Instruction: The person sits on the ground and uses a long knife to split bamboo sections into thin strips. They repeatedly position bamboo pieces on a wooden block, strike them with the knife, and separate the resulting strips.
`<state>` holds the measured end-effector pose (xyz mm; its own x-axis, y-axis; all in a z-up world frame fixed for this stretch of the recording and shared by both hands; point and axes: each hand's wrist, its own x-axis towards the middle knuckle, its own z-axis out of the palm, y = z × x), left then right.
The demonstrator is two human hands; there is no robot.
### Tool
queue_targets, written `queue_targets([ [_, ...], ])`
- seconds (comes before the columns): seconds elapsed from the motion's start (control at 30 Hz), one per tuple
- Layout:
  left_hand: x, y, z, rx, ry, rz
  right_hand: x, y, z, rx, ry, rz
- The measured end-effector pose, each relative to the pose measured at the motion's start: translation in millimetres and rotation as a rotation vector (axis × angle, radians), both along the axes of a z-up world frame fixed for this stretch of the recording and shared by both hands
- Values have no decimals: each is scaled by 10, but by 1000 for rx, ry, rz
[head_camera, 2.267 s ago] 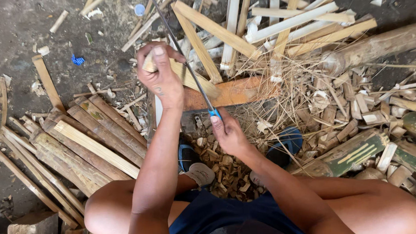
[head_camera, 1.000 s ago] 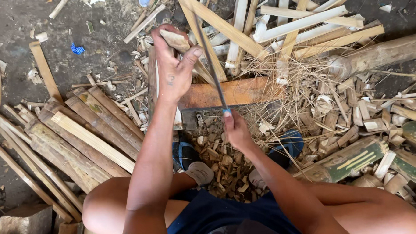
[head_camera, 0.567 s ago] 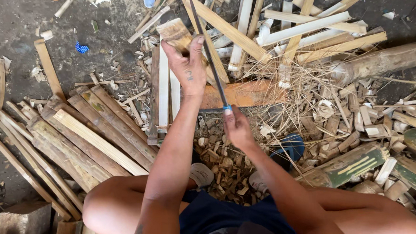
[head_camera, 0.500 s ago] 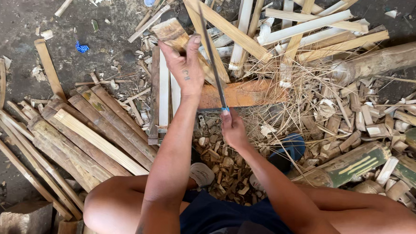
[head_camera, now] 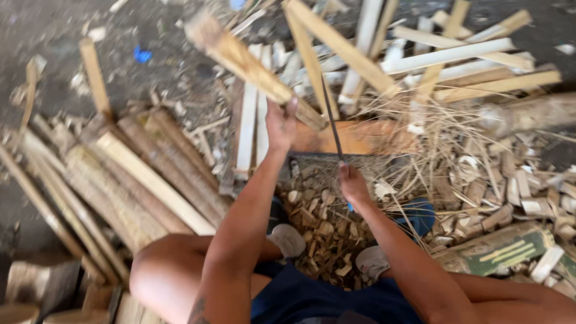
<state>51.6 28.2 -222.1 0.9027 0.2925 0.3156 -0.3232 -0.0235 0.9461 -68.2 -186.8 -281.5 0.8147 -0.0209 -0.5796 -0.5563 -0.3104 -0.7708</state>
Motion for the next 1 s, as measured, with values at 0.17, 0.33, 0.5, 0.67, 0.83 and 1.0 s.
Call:
queue_targets([
  [0.17,-39,878,-275,-29,47,461,63,518,103,93,-170,234],
  [0.33,-764,1831,-919,374,495,829,-18,1220,122,176,-88,417],
  [0.5,-1603,2572,-1102,320,800,973,-187,1660,166,174,-54,662],
  [0.67,-1891,2967,-834,713,887,1384,-201,1875,160,146,-13,715],
  [0.83,-1561,2705,-1061,607,900,878,-165,1904,198,125,63,643],
  [1.0,-1099,1980,-1684,615,714,398,-66,1850,314,-111,-119,739],
])
